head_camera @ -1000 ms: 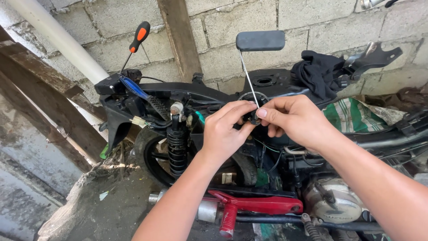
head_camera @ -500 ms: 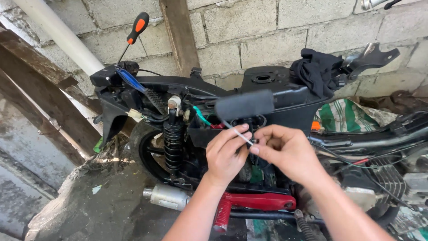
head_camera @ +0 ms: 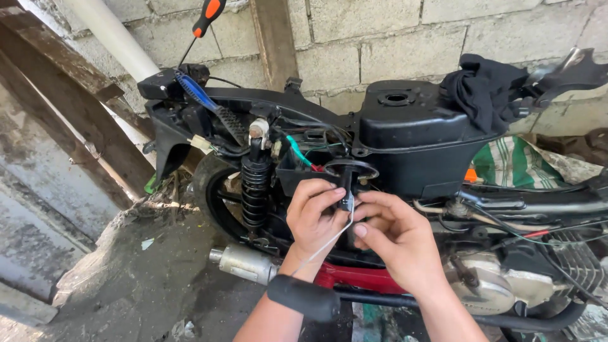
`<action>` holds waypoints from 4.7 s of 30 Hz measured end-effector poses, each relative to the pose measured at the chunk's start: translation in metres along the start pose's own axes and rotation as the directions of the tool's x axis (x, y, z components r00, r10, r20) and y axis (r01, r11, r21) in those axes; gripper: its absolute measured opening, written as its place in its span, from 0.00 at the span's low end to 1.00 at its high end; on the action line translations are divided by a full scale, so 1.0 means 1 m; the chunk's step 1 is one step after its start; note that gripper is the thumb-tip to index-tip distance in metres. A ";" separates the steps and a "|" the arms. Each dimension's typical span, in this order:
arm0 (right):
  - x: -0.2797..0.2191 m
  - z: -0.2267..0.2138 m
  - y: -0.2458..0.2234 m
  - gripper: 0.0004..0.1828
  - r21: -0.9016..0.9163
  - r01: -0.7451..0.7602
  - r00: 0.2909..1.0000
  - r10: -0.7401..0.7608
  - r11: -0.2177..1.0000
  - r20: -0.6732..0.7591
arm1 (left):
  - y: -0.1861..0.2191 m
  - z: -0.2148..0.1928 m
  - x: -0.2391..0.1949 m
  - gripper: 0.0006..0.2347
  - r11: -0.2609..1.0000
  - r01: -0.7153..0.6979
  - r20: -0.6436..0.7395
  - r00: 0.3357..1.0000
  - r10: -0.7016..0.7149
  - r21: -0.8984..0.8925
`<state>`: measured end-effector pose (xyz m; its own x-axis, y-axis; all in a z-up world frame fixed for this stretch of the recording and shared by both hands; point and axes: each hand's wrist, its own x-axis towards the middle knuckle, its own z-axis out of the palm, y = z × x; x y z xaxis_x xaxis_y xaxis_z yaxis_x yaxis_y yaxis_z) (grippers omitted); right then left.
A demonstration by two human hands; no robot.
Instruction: The person uses a screwdriver to remove a circular black component from the motorcycle's frame. They then manipulate the component and a thin metal wire, appearing to adjust or test the mechanism before holding the part up for inspection.
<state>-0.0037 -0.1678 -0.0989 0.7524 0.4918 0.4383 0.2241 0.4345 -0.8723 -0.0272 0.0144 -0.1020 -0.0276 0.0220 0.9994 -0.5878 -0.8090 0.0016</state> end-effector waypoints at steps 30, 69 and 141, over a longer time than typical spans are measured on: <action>0.012 -0.007 0.078 0.15 -0.205 -0.001 0.995 -0.020 0.979 -0.099 | -0.008 -0.005 -0.070 0.08 0.362 0.595 0.207 0.679 -0.705 -0.718; 0.013 -0.017 0.088 0.03 -0.285 0.070 0.995 -0.087 0.956 -0.049 | -0.031 -0.007 -0.095 0.13 -0.111 0.514 0.460 0.627 -0.629 -0.851; -0.004 -0.003 0.095 0.15 -0.009 -0.056 0.988 0.057 0.998 0.142 | -0.031 0.015 -0.152 0.21 -0.777 0.055 0.649 0.590 -0.481 -0.627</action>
<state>0.0167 -0.1309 -0.1837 0.6681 0.6179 0.4145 0.1876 0.3992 -0.8975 0.0075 0.0266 -0.2537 0.7909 0.0211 0.6116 -0.0515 0.9982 0.0321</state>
